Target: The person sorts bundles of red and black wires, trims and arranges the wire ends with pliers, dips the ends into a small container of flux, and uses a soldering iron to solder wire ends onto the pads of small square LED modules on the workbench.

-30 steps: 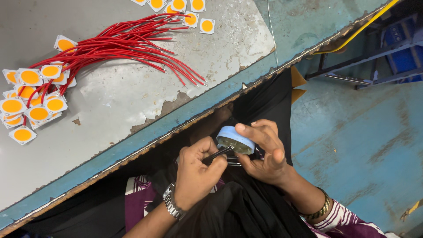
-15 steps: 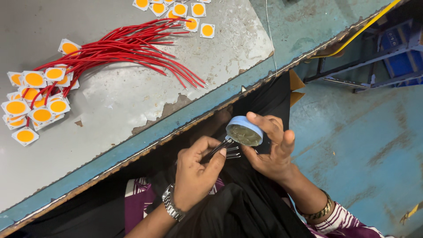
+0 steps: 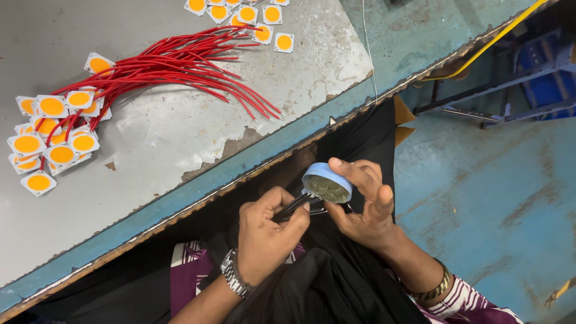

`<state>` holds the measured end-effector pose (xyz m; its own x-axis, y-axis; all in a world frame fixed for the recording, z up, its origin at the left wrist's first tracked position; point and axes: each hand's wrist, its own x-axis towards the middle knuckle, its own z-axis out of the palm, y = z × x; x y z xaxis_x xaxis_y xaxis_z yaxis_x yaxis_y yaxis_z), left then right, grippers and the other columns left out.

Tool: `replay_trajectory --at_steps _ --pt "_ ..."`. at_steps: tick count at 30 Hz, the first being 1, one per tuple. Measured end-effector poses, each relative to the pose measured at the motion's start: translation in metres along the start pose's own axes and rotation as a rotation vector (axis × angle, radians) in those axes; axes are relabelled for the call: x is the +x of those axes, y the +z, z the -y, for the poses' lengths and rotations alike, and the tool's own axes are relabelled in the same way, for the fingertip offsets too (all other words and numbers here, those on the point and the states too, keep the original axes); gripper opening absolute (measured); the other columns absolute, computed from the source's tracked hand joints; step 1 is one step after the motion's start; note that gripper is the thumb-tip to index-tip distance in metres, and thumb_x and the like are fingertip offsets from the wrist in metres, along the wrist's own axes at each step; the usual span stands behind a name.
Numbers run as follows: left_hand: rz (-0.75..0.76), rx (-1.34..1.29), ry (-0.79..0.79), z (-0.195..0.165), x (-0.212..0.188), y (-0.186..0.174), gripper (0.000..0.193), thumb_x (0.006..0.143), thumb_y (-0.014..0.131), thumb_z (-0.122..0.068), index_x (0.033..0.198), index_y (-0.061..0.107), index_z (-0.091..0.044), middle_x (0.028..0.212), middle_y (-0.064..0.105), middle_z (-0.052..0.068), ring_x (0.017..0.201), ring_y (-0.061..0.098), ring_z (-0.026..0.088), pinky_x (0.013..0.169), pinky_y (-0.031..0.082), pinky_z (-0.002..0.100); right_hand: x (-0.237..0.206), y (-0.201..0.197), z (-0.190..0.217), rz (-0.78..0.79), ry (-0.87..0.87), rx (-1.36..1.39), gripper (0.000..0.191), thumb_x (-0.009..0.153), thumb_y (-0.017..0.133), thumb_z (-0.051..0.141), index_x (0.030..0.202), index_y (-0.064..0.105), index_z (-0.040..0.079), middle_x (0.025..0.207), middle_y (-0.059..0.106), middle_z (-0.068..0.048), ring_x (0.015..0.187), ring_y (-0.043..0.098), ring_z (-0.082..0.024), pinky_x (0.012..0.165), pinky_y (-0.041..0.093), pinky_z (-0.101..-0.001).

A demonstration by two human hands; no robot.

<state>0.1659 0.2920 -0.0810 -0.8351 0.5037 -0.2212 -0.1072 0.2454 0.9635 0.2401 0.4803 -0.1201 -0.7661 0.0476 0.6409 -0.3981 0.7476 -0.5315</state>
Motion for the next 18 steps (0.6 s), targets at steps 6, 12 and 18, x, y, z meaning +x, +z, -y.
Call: replay_trajectory --at_steps 6,12,18 --pt "0.003 0.026 0.058 0.0036 0.0012 -0.0010 0.015 0.081 0.071 -0.010 0.072 0.062 -0.001 0.053 0.059 0.001 0.044 0.051 0.002 0.044 0.038 0.024 -0.0027 0.0006 0.0015 0.025 -0.014 -0.012 0.139 0.075 0.084 -0.010 0.164 -0.013 0.036 0.136 0.058 -0.016 0.091 0.067 -0.027 0.093 0.052 -0.0465" --pt "0.029 0.039 0.022 0.0025 0.0012 -0.0024 0.013 0.080 0.070 -0.010 0.074 0.063 -0.001 0.052 0.061 0.002 0.042 0.050 0.003 0.043 0.037 0.025 -0.0040 0.0008 0.0012 0.026 -0.007 0.002 0.140 0.073 0.084 -0.010 0.164 -0.012 0.036 0.135 0.059 -0.016 0.090 0.067 -0.028 0.093 0.051 -0.0465" --pt "0.044 0.032 0.013 -0.0019 0.0001 -0.0028 0.010 0.081 0.070 -0.010 0.080 0.066 -0.001 0.057 0.067 0.003 0.043 0.054 0.004 0.044 0.040 0.024 -0.0038 0.0002 0.0000 0.019 0.019 -0.007 0.140 0.074 0.083 -0.012 0.165 -0.012 0.036 0.136 0.058 -0.017 0.090 0.066 -0.028 0.093 0.052 -0.0452"
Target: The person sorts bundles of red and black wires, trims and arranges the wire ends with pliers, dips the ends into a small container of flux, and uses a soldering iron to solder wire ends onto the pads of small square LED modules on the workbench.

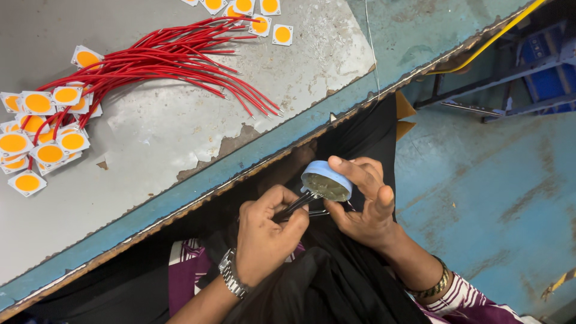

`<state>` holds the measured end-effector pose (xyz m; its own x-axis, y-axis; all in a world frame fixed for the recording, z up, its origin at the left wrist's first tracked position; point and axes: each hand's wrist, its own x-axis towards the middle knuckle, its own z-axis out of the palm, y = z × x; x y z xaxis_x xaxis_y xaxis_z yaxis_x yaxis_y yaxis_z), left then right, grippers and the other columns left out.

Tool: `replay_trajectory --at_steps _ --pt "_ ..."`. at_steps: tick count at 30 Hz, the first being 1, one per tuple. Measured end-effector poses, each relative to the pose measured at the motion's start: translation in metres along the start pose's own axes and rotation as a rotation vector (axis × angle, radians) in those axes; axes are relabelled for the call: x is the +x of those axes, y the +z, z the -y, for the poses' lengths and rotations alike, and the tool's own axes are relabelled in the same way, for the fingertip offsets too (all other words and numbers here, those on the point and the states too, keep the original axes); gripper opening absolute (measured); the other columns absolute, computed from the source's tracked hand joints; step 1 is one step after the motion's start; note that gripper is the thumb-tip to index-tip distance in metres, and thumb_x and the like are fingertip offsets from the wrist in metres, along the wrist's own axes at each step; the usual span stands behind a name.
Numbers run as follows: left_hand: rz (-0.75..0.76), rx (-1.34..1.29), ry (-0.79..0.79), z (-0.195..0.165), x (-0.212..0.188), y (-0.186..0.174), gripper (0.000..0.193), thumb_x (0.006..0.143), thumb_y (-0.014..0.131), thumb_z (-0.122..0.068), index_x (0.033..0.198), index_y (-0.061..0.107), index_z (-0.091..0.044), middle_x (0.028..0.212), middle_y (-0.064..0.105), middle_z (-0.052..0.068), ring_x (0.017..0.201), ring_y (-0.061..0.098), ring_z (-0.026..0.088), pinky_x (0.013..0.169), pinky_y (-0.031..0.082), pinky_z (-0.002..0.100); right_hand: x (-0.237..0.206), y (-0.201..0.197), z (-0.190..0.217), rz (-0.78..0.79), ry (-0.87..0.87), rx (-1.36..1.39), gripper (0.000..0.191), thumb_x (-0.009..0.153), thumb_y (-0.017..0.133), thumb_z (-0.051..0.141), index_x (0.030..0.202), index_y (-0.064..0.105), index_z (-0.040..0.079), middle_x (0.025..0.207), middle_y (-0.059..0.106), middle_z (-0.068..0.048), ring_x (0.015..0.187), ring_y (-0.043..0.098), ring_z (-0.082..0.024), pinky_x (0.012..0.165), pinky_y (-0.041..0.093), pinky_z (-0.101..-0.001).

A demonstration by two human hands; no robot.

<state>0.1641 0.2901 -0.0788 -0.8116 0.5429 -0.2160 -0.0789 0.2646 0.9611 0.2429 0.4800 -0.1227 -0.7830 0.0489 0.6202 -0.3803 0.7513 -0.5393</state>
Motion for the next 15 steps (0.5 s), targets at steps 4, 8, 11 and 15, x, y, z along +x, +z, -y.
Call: replay_trajectory --at_steps 4,8,11,15 --pt "0.034 -0.058 0.030 0.0009 -0.0002 0.0001 0.009 0.082 0.067 -0.010 0.081 0.065 -0.002 0.060 0.070 0.004 0.046 0.058 0.004 0.045 0.043 0.024 -0.0016 0.0007 -0.0013 0.011 -0.014 0.001 0.140 0.073 0.083 -0.011 0.164 -0.013 0.036 0.135 0.059 -0.017 0.091 0.067 -0.029 0.093 0.052 -0.0463" --pt "0.049 -0.051 0.028 0.0030 -0.0012 -0.0003 0.011 0.080 0.068 -0.010 0.076 0.060 -0.002 0.058 0.069 0.003 0.046 0.063 0.004 0.046 0.046 0.023 -0.0044 0.0009 -0.0004 0.042 -0.026 -0.008 0.142 0.074 0.084 -0.010 0.163 -0.016 0.039 0.134 0.060 -0.015 0.092 0.069 -0.028 0.096 0.051 -0.0483" --pt "0.042 -0.034 0.003 0.0038 -0.0019 0.0009 0.014 0.079 0.068 -0.009 0.072 0.058 -0.002 0.054 0.066 0.003 0.044 0.060 0.006 0.045 0.044 0.024 -0.0057 0.0011 0.0006 0.057 -0.029 -0.013 0.143 0.074 0.084 -0.009 0.162 -0.016 0.041 0.134 0.061 -0.013 0.092 0.071 -0.027 0.097 0.051 -0.0493" --pt "0.041 -0.021 -0.012 0.0039 -0.0014 0.0016 0.016 0.079 0.068 -0.009 0.070 0.056 -0.002 0.051 0.064 0.003 0.042 0.059 0.006 0.044 0.042 0.025 -0.0057 0.0008 0.0011 0.073 -0.039 -0.025 0.143 0.075 0.084 -0.008 0.162 -0.018 0.043 0.135 0.061 -0.012 0.094 0.072 -0.028 0.096 0.050 -0.0494"
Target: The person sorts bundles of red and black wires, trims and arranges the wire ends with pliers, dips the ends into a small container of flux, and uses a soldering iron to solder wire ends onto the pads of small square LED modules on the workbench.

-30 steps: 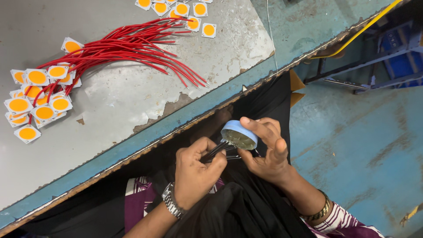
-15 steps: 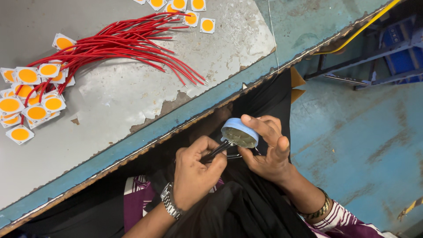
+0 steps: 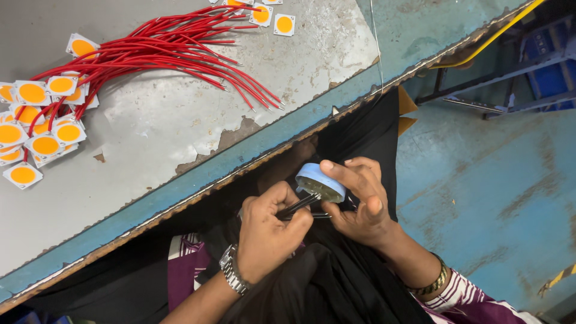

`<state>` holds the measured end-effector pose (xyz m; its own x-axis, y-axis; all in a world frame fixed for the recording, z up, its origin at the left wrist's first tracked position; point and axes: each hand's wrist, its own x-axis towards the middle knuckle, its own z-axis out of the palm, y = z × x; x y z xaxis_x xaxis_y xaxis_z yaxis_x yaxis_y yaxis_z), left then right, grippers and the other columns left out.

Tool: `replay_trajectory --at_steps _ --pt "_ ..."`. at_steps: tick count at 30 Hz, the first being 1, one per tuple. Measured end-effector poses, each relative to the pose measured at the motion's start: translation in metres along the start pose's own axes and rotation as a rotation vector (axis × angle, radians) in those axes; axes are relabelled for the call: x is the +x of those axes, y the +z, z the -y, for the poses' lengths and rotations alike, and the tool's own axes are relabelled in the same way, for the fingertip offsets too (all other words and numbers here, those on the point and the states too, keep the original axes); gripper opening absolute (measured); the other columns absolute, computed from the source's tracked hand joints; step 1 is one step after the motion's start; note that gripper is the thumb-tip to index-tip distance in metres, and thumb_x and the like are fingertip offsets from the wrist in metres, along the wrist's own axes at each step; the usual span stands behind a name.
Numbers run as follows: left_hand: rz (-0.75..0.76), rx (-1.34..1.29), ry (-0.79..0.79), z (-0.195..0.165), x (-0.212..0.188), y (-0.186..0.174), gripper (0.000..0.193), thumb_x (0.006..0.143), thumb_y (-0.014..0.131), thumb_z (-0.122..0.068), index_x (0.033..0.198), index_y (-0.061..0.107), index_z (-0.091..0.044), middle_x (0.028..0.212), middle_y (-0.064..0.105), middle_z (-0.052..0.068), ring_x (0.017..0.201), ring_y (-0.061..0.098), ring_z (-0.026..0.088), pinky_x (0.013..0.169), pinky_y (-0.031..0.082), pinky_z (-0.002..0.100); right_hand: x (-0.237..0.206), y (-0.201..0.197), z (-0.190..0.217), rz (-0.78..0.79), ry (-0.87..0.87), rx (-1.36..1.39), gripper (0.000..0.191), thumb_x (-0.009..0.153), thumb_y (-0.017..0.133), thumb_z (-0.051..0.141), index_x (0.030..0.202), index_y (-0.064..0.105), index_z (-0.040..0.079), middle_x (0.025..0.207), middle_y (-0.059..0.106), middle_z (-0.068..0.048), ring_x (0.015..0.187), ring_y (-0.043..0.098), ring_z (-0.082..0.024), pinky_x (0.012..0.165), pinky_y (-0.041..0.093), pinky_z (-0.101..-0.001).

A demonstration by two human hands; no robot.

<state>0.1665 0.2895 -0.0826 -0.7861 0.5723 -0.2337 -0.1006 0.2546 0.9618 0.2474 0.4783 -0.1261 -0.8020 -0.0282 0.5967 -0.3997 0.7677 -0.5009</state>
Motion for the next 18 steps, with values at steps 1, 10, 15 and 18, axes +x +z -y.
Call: replay_trajectory --at_steps 1,10,15,18 --pt "0.001 0.003 -0.002 -0.0001 -0.0002 0.0002 0.017 0.078 0.068 -0.009 0.070 0.055 -0.002 0.051 0.063 0.004 0.042 0.058 0.006 0.044 0.041 0.025 -0.0002 -0.0002 0.0003 0.004 -0.003 -0.005 0.143 0.075 0.085 -0.007 0.161 -0.018 0.043 0.135 0.061 -0.012 0.093 0.071 -0.028 0.096 0.051 -0.0496" --pt "0.001 -0.011 0.028 0.0005 0.0003 0.0019 0.016 0.079 0.068 -0.009 0.071 0.055 -0.002 0.052 0.063 0.003 0.044 0.057 0.005 0.044 0.041 0.025 -0.0013 0.0016 0.0008 0.013 -0.003 -0.002 0.144 0.075 0.085 -0.006 0.161 -0.018 0.044 0.136 0.060 -0.011 0.090 0.071 -0.028 0.096 0.051 -0.0495" --pt "-0.036 0.002 0.031 -0.0006 0.0014 0.0012 0.016 0.079 0.069 -0.009 0.071 0.056 -0.002 0.052 0.062 0.002 0.043 0.055 0.003 0.043 0.039 0.024 0.0027 -0.0005 -0.0040 -0.022 0.007 -0.039 0.142 0.075 0.081 -0.010 0.162 -0.018 0.041 0.136 0.060 -0.012 0.090 0.068 -0.028 0.095 0.051 -0.0493" --pt "-0.050 0.013 0.025 -0.0034 0.0013 0.0008 0.013 0.081 0.070 -0.009 0.074 0.060 -0.002 0.052 0.063 0.002 0.044 0.052 0.003 0.043 0.037 0.024 0.0055 -0.0018 -0.0048 -0.059 0.016 -0.042 0.140 0.077 0.082 -0.012 0.164 -0.015 0.038 0.137 0.058 -0.014 0.091 0.067 -0.028 0.092 0.051 -0.0469"
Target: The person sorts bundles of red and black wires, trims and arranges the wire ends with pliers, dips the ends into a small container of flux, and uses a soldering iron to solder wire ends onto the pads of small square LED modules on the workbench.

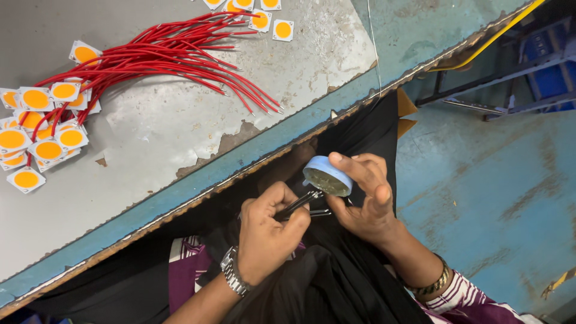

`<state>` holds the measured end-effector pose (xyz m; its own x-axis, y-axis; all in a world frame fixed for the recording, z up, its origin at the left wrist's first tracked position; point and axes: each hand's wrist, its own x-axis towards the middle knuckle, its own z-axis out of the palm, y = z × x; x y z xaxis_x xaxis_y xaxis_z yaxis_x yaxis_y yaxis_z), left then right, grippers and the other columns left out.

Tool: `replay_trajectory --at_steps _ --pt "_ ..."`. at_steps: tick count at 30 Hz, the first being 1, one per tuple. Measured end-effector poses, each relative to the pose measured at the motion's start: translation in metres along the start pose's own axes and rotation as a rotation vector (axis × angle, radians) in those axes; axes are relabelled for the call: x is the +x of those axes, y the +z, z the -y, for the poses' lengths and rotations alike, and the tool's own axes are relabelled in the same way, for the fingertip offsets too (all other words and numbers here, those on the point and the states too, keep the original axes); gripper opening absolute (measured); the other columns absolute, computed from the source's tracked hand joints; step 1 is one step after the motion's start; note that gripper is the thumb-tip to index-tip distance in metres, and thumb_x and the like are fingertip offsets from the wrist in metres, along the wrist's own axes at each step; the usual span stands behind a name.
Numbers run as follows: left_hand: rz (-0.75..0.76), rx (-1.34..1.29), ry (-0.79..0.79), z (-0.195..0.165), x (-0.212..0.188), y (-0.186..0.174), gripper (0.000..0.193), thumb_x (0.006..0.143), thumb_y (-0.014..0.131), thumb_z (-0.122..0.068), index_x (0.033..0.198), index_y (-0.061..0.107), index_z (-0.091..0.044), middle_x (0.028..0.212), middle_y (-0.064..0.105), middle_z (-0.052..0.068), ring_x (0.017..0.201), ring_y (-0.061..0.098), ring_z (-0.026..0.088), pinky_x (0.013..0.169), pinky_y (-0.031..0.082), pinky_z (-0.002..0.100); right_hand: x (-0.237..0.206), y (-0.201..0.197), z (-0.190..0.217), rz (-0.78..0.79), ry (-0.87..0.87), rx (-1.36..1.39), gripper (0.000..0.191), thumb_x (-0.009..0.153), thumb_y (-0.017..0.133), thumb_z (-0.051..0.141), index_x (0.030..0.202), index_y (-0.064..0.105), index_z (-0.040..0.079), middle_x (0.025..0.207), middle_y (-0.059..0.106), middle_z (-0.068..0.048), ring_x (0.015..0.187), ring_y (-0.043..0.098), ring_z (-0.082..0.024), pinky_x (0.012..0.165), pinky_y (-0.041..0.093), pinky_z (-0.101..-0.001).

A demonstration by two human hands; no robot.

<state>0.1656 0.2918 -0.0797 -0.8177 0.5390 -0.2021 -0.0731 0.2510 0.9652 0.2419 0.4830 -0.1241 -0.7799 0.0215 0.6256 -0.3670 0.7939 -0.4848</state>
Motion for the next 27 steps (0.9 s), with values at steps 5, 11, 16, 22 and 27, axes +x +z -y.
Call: replay_trajectory --at_steps 5,11,16,22,27 --pt "-0.002 -0.137 -0.022 -0.005 -0.001 0.000 0.013 0.088 0.070 -0.011 0.097 0.068 -0.001 0.066 0.070 0.000 0.051 0.054 -0.001 0.043 0.041 0.022 0.004 -0.001 0.001 -0.031 0.028 0.039 0.138 0.077 0.083 -0.013 0.165 -0.012 0.035 0.138 0.057 -0.016 0.095 0.064 -0.031 0.089 0.052 -0.0424" --pt "-0.043 0.023 0.119 -0.006 -0.007 0.004 0.015 0.092 0.075 -0.015 0.095 0.074 0.000 0.062 0.066 0.002 0.051 0.057 0.001 0.045 0.042 0.021 0.005 -0.001 0.004 -0.032 0.015 0.052 0.138 0.077 0.084 -0.013 0.165 -0.011 0.034 0.137 0.057 -0.018 0.094 0.064 -0.029 0.088 0.053 -0.0418" --pt "-0.024 0.020 0.188 -0.004 -0.008 0.001 0.017 0.095 0.074 -0.015 0.093 0.072 0.001 0.072 0.068 0.003 0.054 0.062 0.001 0.046 0.046 0.019 0.005 -0.002 0.002 -0.031 0.023 0.055 0.138 0.076 0.082 -0.013 0.165 -0.012 0.033 0.138 0.057 -0.018 0.097 0.065 -0.031 0.089 0.053 -0.0426" --pt "-0.042 -0.232 0.069 0.002 -0.008 -0.001 0.018 0.098 0.070 -0.014 0.097 0.071 0.004 0.079 0.067 -0.003 0.070 0.055 -0.003 0.054 0.047 0.019 0.005 -0.008 0.006 0.011 0.136 0.162 0.115 0.079 0.081 -0.009 0.165 0.012 0.027 0.146 0.054 -0.019 0.122 0.062 -0.033 0.102 0.051 -0.0439" --pt "-0.082 -0.225 0.024 0.010 -0.009 0.000 0.018 0.097 0.072 -0.014 0.091 0.071 0.002 0.070 0.059 -0.006 0.062 0.044 -0.002 0.051 0.035 0.019 0.002 -0.009 0.020 0.160 0.322 0.298 0.066 0.081 0.081 -0.005 0.141 0.057 0.010 0.147 0.054 -0.020 0.133 0.060 -0.033 0.108 0.052 -0.0392"
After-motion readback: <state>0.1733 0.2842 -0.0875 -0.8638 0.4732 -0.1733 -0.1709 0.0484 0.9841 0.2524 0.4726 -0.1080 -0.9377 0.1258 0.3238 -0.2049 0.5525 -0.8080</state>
